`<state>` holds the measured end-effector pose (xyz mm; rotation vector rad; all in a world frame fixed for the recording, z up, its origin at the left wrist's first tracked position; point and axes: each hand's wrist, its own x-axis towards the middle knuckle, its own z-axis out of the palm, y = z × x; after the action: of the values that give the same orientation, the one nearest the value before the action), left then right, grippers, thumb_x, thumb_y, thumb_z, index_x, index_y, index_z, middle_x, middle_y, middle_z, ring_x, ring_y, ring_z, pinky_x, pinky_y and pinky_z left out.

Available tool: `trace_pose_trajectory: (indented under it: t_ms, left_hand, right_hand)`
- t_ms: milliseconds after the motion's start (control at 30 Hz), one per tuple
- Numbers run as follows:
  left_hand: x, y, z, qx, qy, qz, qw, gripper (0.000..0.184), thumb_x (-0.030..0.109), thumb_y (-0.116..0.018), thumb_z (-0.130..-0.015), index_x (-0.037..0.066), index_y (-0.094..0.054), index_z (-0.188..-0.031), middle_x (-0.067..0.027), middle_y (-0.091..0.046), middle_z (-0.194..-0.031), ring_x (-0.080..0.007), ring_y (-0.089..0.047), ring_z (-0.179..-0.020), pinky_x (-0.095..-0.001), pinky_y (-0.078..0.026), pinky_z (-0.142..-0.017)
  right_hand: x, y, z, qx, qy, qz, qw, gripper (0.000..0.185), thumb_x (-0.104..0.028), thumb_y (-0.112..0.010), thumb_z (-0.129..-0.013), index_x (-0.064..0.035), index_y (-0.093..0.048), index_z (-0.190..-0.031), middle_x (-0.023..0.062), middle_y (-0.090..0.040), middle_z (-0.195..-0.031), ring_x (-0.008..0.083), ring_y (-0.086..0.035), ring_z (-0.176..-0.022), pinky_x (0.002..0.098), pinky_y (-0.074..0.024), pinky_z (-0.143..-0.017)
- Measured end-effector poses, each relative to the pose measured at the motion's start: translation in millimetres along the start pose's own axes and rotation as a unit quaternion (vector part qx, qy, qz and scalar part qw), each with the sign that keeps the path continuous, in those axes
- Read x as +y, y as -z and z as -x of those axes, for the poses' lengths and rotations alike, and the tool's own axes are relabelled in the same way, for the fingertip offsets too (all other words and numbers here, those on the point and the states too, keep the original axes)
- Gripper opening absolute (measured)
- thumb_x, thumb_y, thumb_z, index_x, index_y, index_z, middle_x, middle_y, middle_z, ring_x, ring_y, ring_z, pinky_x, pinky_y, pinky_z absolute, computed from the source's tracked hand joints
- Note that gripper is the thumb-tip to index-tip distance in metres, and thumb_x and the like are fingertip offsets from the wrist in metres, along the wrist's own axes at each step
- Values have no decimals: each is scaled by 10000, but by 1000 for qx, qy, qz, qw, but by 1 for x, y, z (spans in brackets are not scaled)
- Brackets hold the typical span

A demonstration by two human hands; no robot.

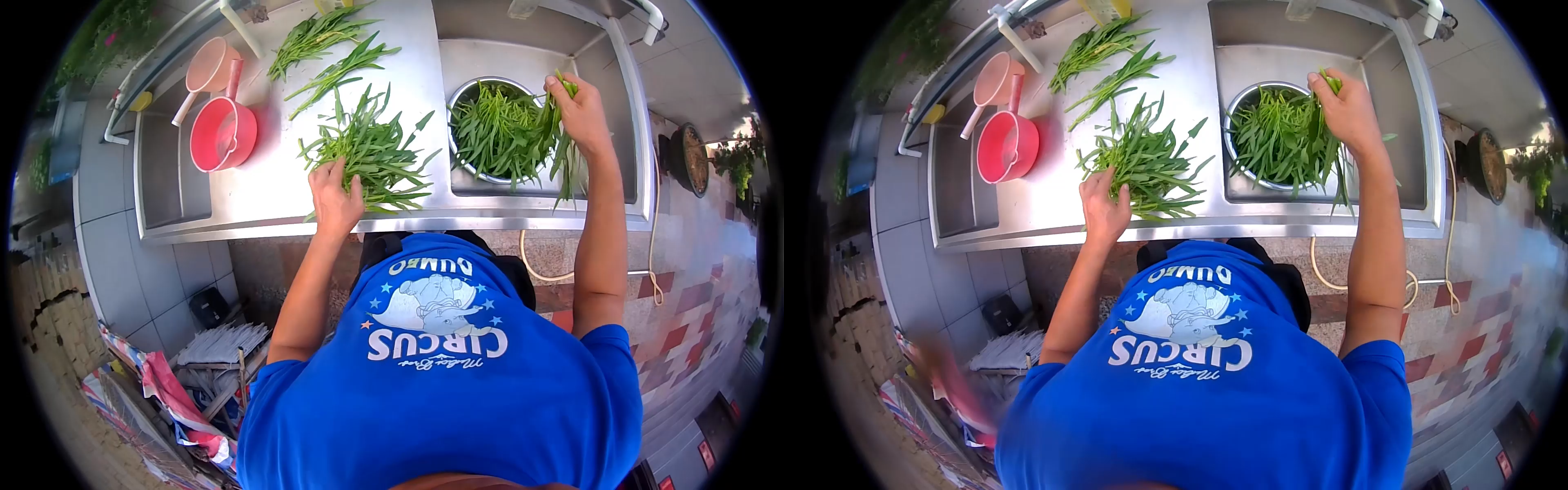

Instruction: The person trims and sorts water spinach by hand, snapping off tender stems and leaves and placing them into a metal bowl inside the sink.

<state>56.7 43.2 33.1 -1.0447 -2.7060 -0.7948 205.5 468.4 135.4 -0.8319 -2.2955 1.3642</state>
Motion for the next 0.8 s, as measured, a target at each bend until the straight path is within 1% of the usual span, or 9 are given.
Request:
trace_pose_trajectory:
  t_ms: [67, 167, 267, 367, 500, 533, 600, 733, 800]
  left_hand:
    - [0, 2, 0, -2, 23, 15, 1000, 395, 71, -720, -846, -82, -673, -1207, -250, -633, -1127, -409, -573, -1054, -484, -469, -965]
    - [1, 10, -5, 4, 48, 7, 999, 357, 69, -710, -853, -77, -684, -1177, -263, -650, -1131, -416, -581, -1084, -489, -466, -975]
    - [-3, 21, -12, 4, 57, -4, 998, 327, 74, -703, -865, -73, -692, -1156, -260, -665, -1100, -408, -598, -1060, -484, -474, -964]
    - [-17, 32, -20, 6, 75, 5, 997, 279, 77, -691, -881, -67, -713, -1118, -244, -687, -1030, -384, -634, -971, -466, -502, -910]
    - [-43, 37, -32, 19, 85, 35, 996, 182, 101, -669, -919, -55, -749, -967, -210, -698, -846, -345, -668, -739, -440, -535, -732]
    - [-52, 36, -35, 5, 96, 26, 995, 188, 114, -668, -925, -56, -749, -942, -211, -694, -823, -348, -666, -718, -443, -532, -716]
    - [-71, 32, -47, -16, 112, -9, 994, 267, 170, -669, -942, -58, -736, -821, -220, -674, -740, -372, -663, -675, -459, -524, -690]
    - [-106, 18, -83, -51, 95, -33, 994, 343, 204, -678, -935, -56, -711, -714, -241, -660, -712, -418, -654, -675, -497, -516, -698]
    - [-125, 11, -102, -92, 115, -74, 986, 325, 200, -684, -925, -57, -716, -729, -259, -667, -745, -432, -654, -694, -506, -517, -715]
  right_hand:
    - [22, -4, -19, 1, -65, -47, 997, 323, -284, -682, -994, 38, -713, -990, 57, -674, -765, 132, -577, -714, 322, -484, -692]
    - [58, -37, -44, 0, -171, -50, 984, 376, -281, -692, -984, 56, -699, -1149, 83, -693, -908, 154, -604, -800, 326, -493, -711]
    - [188, -88, -76, 23, -148, 18, 989, 498, -267, -691, -980, 55, -612, -1352, 119, -678, -1131, 184, -636, -946, 342, -527, -755]
    - [180, -81, -65, -28, -279, -98, 955, 577, -252, -644, -1014, 24, -478, -1492, 202, -545, -1448, 287, -573, -1281, 403, -501, -1063]
    - [229, -84, -51, -6, -256, -178, 950, 350, -180, -620, -1017, 78, -658, -1251, 179, -722, -1120, 235, -707, -931, 344, -586, -801]
    - [213, -81, -38, 23, -267, -201, 942, 280, -175, -604, -1028, 74, -702, -1110, 150, -742, -952, 213, -708, -799, 321, -584, -751]
    - [202, -79, -16, 18, -278, -202, 939, 284, -191, -606, -1030, 69, -705, -1086, 145, -742, -923, 199, -704, -769, 314, -577, -716]
    - [193, -85, 33, 30, -306, -199, 930, 305, -230, -605, -1036, 57, -708, -1037, 131, -735, -841, 175, -687, -698, 296, -555, -644]
    - [169, -90, 58, 44, -325, -187, 926, 335, -268, -608, -1038, 51, -705, -1010, 121, -724, -794, 171, -677, -662, 289, -545, -623]
